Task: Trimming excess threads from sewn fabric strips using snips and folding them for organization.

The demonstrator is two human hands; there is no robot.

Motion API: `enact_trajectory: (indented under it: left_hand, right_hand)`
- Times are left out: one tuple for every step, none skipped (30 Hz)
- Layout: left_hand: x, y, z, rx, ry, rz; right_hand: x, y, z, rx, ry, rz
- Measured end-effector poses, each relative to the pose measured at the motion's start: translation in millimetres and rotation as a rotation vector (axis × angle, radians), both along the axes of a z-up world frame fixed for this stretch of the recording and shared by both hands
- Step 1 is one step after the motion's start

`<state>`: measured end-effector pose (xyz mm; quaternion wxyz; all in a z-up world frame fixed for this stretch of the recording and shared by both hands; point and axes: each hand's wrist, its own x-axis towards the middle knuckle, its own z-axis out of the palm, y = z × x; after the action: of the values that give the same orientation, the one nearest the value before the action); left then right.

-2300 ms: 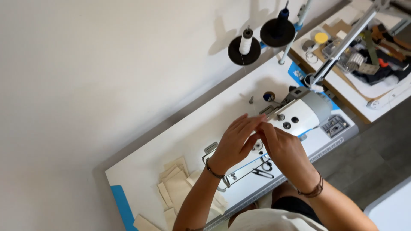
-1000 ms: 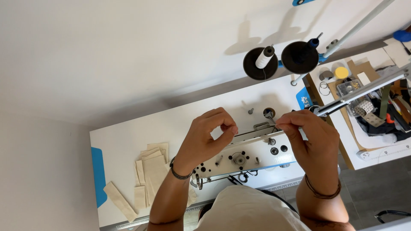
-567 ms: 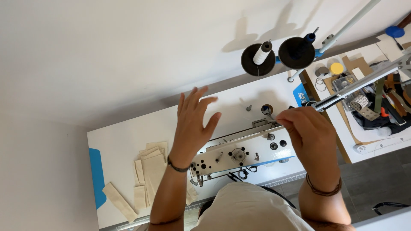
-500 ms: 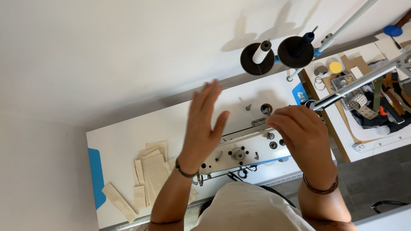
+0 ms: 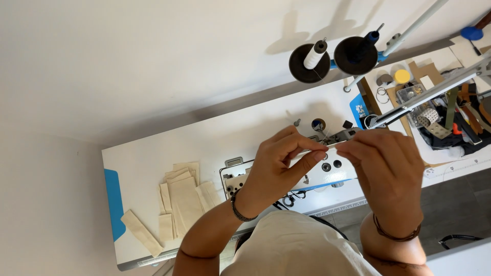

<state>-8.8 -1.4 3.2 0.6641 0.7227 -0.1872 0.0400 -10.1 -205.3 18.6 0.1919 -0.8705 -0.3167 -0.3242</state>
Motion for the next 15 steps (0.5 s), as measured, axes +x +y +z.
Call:
enact_trajectory:
  left_hand:
    - [0.3, -0.4, -0.4, -0.030, -0.026, 0.028]
    - [-2.1, 0.4, 2.4, -0.029, -0.028, 0.030]
    - [-4.2, 1.0, 5.3, -0.061, -0.007, 0.054]
    - [-6.2, 1.7, 8.3, -0.094, 0.013, 0.077]
    - [-7.4, 2.9, 8.6, -0.093, 0.014, 0.078]
    - [-8.4, 4.1, 8.8, -0.125, 0.022, 0.089]
    - [-9.4, 5.3, 8.9, -0.158, 0.030, 0.100]
    - [-10.5, 5.3, 8.5, -0.158, 0.031, 0.101]
    - [-11.6, 5.2, 8.2, -0.175, 0.042, 0.100]
    - [-12.7, 5.2, 7.8, -0.192, 0.053, 0.099]
    - [-13.8, 3.9, 9.6, -0.193, 0.054, 0.101]
    - [-14.8, 2.6, 11.3, -0.196, 0.056, 0.089]
    - [-15.2, 1.0, 13.2, -0.200, 0.056, 0.075]
    - [-15.6, 0.2, 13.1, -0.200, 0.057, 0.075]
    - [-16.6, -0.6, 12.8, -0.188, 0.060, 0.070]
  right_hand:
    - [0.6, -0.4, 3.2, 0.048, -0.001, 0.015]
    - [-1.5, -2.0, 3.3, 0.049, -0.003, 0.017]
    - [-3.1, -3.7, 3.8, 0.108, -0.002, 0.027]
    - [-4.7, -5.4, 4.2, 0.168, -0.001, 0.038]
    - [-5.8, -6.8, 2.2, 0.168, 0.000, 0.038]
    - [-6.7, -8.2, 0.1, 0.229, -0.036, 0.005]
    - [-7.6, -9.8, -2.1, 0.288, -0.071, -0.028]
    - [-10.3, -8.4, -3.7, 0.289, -0.070, -0.028]
    - [-12.9, -7.2, -5.1, 0.326, -0.075, -0.064]
    - [-15.4, -6.0, -6.6, 0.364, -0.080, -0.100]
    - [-14.7, -4.6, -8.1, 0.364, -0.078, -0.098]
    - [-13.9, -3.2, -9.6, 0.365, -0.069, -0.027]
    - [-12.9, -2.1, -10.9, 0.365, -0.063, 0.043]
    - [-13.3, 2.0, -9.5, 0.364, -0.062, 0.043]
    - [-14.5, 6.1, -8.2, 0.372, -0.065, 0.054]
